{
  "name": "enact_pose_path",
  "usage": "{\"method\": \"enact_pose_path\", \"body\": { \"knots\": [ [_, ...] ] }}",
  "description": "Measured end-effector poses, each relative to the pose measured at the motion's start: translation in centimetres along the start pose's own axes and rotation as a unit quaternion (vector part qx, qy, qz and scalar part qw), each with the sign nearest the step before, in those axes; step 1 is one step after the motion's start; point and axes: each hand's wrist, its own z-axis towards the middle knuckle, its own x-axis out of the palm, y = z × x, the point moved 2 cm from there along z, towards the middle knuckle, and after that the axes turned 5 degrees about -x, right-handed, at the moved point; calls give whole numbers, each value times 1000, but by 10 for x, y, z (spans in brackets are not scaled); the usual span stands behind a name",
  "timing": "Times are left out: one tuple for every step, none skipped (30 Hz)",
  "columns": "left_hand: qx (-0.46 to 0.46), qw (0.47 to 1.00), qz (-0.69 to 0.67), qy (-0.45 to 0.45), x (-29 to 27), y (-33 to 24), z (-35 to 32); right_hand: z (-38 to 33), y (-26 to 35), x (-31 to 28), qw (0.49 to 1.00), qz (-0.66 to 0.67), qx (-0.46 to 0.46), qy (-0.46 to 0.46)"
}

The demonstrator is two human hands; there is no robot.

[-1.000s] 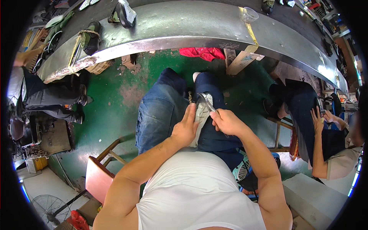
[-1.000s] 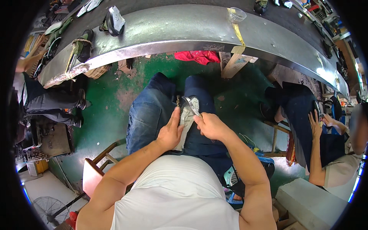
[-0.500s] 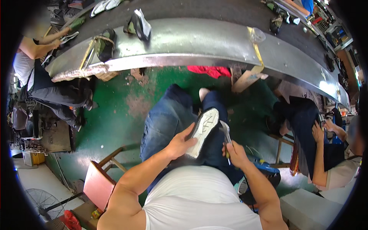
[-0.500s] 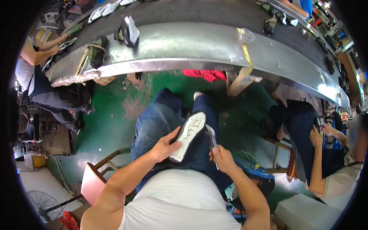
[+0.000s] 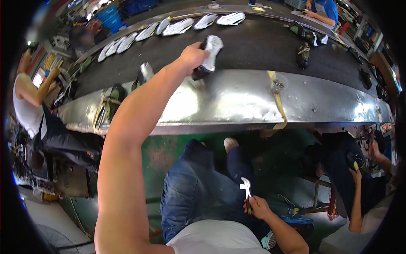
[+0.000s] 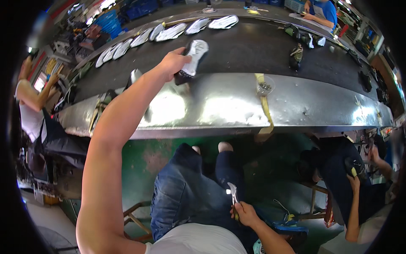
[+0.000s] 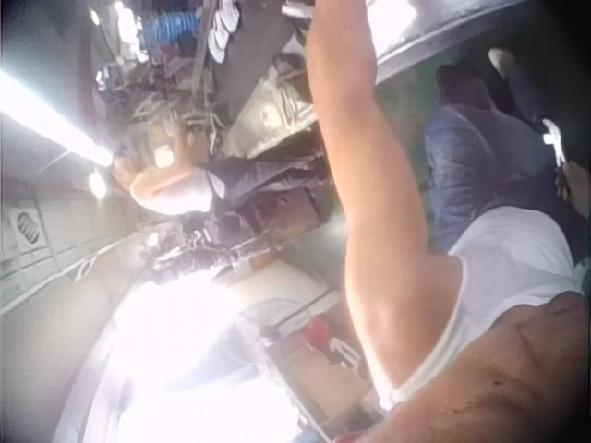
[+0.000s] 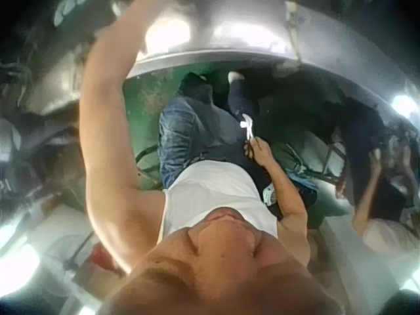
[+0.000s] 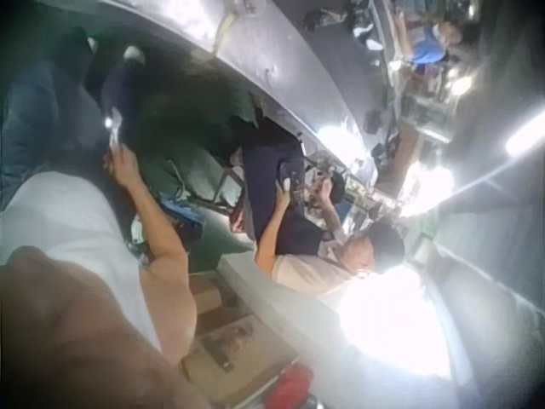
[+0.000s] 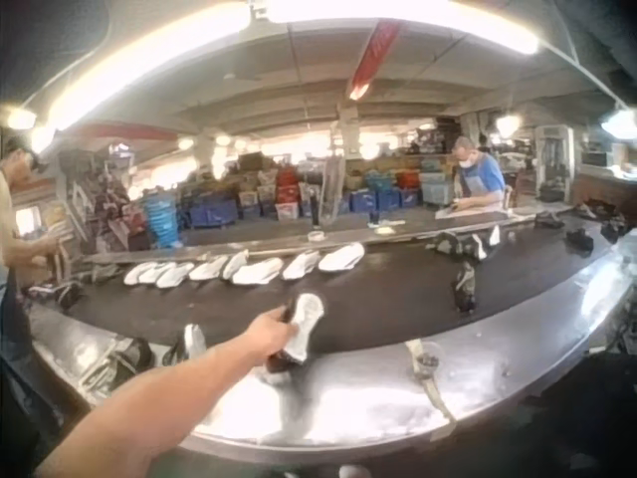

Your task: Manually scraping and preparing shoe soles on an assembly line.

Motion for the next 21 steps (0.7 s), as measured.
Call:
{"method": "enact_pose_path", "body": {
  "knots": [
    [69,972,205,-93,-1,4,31,4,-1,-3,1000,5,-5,-6],
    [42,955,269,-116,10,1,44,5,-6,-8,999,39,10,-5],
    [49,955,270,-112,11,14,60,7,-10,-9,997,69,23,5],
    [167,880,417,-155,7,34,77,11,-12,-10,996,84,30,18],
    [279,770,543,-188,10,46,90,12,-8,-13,996,86,29,15],
    [283,771,540,-183,19,50,94,8,-4,-14,994,90,49,30],
    [214,782,569,-136,26,59,97,8,-1,-16,992,93,69,47],
    [142,786,594,-89,28,67,102,14,-1,-21,993,91,69,44],
    [166,803,572,-25,21,49,98,8,5,-21,991,99,77,39],
    [170,862,478,-14,0,54,105,11,21,-21,991,104,71,34],
    [175,910,377,-4,-22,59,112,14,30,-20,991,111,64,26],
    [175,903,386,-69,-39,59,111,17,25,-22,989,132,61,27],
    [174,892,394,-134,-56,60,106,17,29,-22,989,133,61,24],
    [147,836,486,-208,-75,69,97,19,37,-23,989,120,78,26],
    [114,761,572,-284,-105,79,87,21,42,-22,990,105,91,34],
    [0,742,644,-188,-144,113,98,22,41,-20,990,102,85,41],
    [-122,700,698,-93,-195,150,101,27,37,-17,990,100,82,56],
    [-193,805,555,-87,-222,165,92,27,34,-15,989,102,83,61],
    [-255,881,391,-80,-245,178,84,27,33,-13,990,98,78,68],
    [-248,885,388,-69,-222,169,80,24,29,-12,993,82,67,55],
    [-276,914,289,-76,-187,143,64,17,24,-10,995,68,56,37]
  ]
}}
